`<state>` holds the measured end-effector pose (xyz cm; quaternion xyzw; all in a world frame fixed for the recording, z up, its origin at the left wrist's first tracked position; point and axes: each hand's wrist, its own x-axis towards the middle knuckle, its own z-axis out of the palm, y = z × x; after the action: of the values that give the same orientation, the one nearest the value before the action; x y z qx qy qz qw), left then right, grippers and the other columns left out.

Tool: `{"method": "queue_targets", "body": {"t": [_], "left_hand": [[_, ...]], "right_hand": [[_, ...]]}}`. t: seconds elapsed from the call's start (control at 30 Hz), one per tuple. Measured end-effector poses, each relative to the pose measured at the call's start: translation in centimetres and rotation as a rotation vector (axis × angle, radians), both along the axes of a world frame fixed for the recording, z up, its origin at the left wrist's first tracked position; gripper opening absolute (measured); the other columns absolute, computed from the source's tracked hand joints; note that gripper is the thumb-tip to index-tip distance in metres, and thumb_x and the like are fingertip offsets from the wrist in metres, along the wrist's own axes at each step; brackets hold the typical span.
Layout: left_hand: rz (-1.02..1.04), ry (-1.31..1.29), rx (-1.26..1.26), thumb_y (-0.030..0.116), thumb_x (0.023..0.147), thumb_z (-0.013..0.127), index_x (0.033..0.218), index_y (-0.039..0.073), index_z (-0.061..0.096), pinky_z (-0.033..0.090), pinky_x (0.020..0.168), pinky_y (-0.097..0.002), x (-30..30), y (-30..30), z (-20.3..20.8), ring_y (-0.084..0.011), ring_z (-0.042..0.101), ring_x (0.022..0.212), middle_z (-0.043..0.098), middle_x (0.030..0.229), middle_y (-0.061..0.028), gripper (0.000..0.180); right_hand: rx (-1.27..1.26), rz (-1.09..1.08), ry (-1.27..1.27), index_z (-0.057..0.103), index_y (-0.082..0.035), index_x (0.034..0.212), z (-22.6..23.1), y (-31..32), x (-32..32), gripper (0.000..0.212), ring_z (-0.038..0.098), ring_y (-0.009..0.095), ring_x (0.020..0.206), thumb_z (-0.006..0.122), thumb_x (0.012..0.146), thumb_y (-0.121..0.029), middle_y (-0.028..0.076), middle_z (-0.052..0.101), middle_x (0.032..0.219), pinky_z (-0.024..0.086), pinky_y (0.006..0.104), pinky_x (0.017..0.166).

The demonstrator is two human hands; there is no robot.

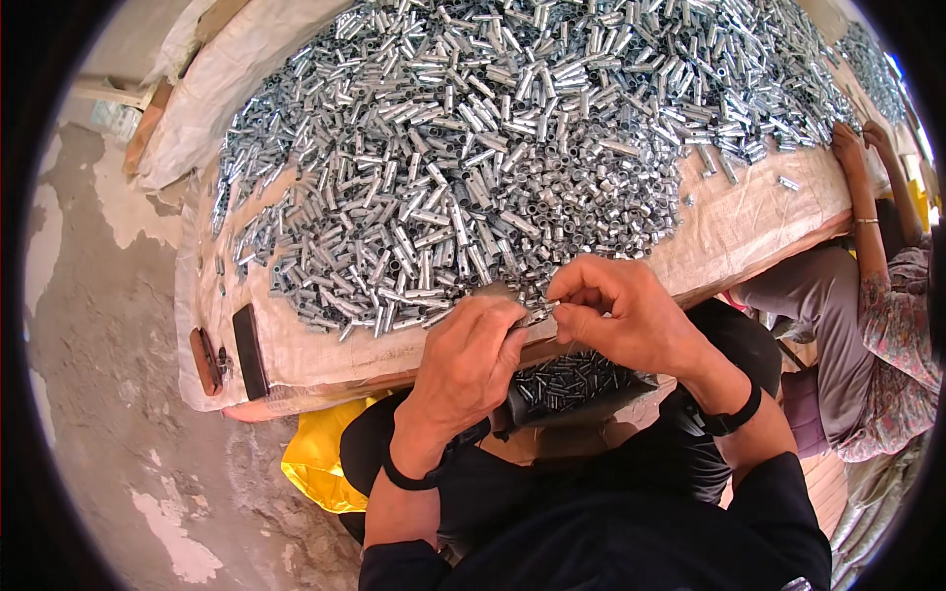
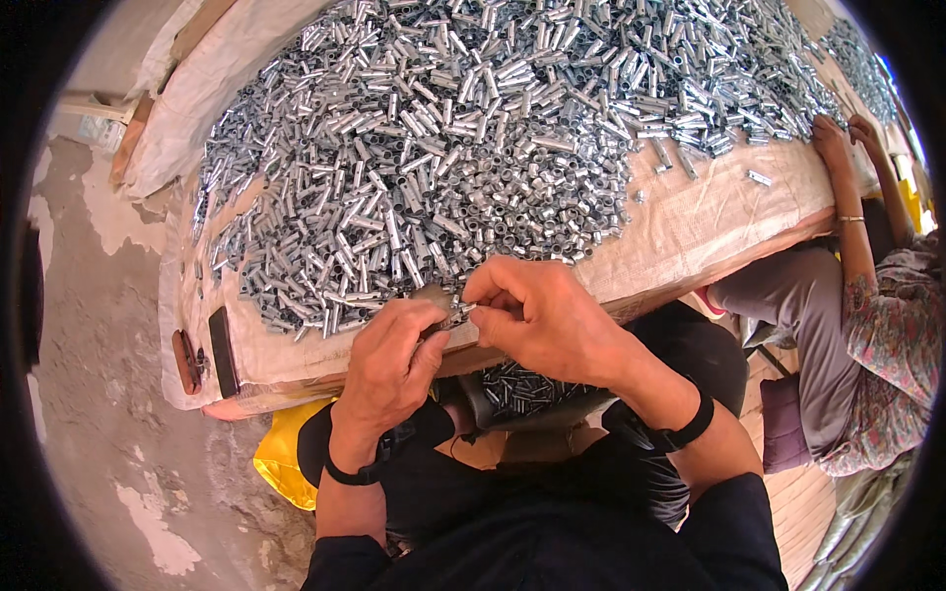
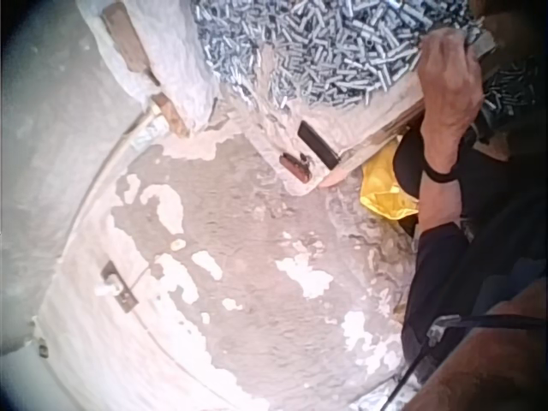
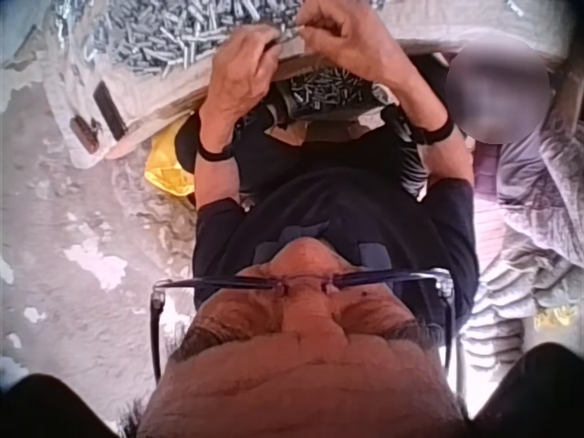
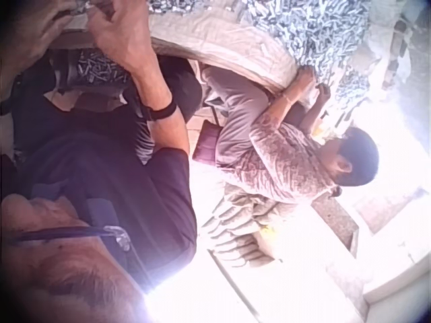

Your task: Sorting through a large pile of small metal anchors and fasteners on a wooden table.

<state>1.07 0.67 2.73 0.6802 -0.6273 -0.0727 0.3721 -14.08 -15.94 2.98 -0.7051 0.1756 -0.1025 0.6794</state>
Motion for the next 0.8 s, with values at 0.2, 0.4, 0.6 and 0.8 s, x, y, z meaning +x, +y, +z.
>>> {"method": "queue_targets", "body": {"t": [0.2, 0.4, 0.6, 0.8], "left_hand": [[0.003, 0.066, 0.021, 0.0, 0.091, 0.069, 0.112, -0.003, 0.064, 0.053, 0.076, -0.041, -0.3, -0.2, -0.2, -0.037, 0.065, 0.087, 0.066, 0.1, -0.0182, 0.022], [0.015, 0.072, 0.029, 0.001, 0.093, 0.068, 0.114, -0.003, 0.064, 0.053, 0.074, -0.0408, -0.6, -0.5, -0.5, -0.036, 0.065, 0.086, 0.065, 0.098, -0.0181, 0.022], [0.012, 0.059, 0.027, -0.002, 0.092, 0.067, 0.114, -0.003, 0.064, 0.053, 0.074, -0.0406, -0.8, -1.0, -0.8, -0.036, 0.064, 0.086, 0.064, 0.099, -0.0182, 0.022], [-0.025, 0.085, 0.013, 0.002, 0.087, 0.075, 0.107, -0.001, 0.061, 0.051, 0.066, -0.0404, -1.1, -1.7, -1.0, -0.0348, 0.062, 0.078, 0.059, 0.094, -0.0161, 0.025]], "right_hand": [[0.091, -0.006, -0.022, 0.063, 0.003, 0.101, -0.3, 0.3, -0.1, 0.01, 0.066, 0.009, 0.074, 0.067, 0.094, -0.002, 0.007, 0.069, 0.08, 0.053, 0.0287, 0.065], [-0.106, 0.004, -0.056, 0.065, 0.002, 0.101, -1.3, 0.4, -0.3, 0.006, 0.069, 0.008, 0.07, 0.066, 0.096, -0.001, 0.005, 0.07, 0.076, 0.051, 0.0237, 0.059], [-0.085, -0.016, -0.029, 0.065, 0.003, 0.101, -1.0, 0.3, -0.4, 0.007, 0.066, 0.008, 0.066, 0.066, 0.095, -0.001, 0.006, 0.068, 0.074, 0.049, 0.025, 0.057], [-0.001, 0.012, -0.053, 0.063, 0.003, 0.094, -0.4, 0.2, -0.6, 0.008, 0.067, 0.014, 0.063, 0.064, 0.096, -0.005, 0.011, 0.066, 0.07, 0.051, 0.0323, 0.057]]}}
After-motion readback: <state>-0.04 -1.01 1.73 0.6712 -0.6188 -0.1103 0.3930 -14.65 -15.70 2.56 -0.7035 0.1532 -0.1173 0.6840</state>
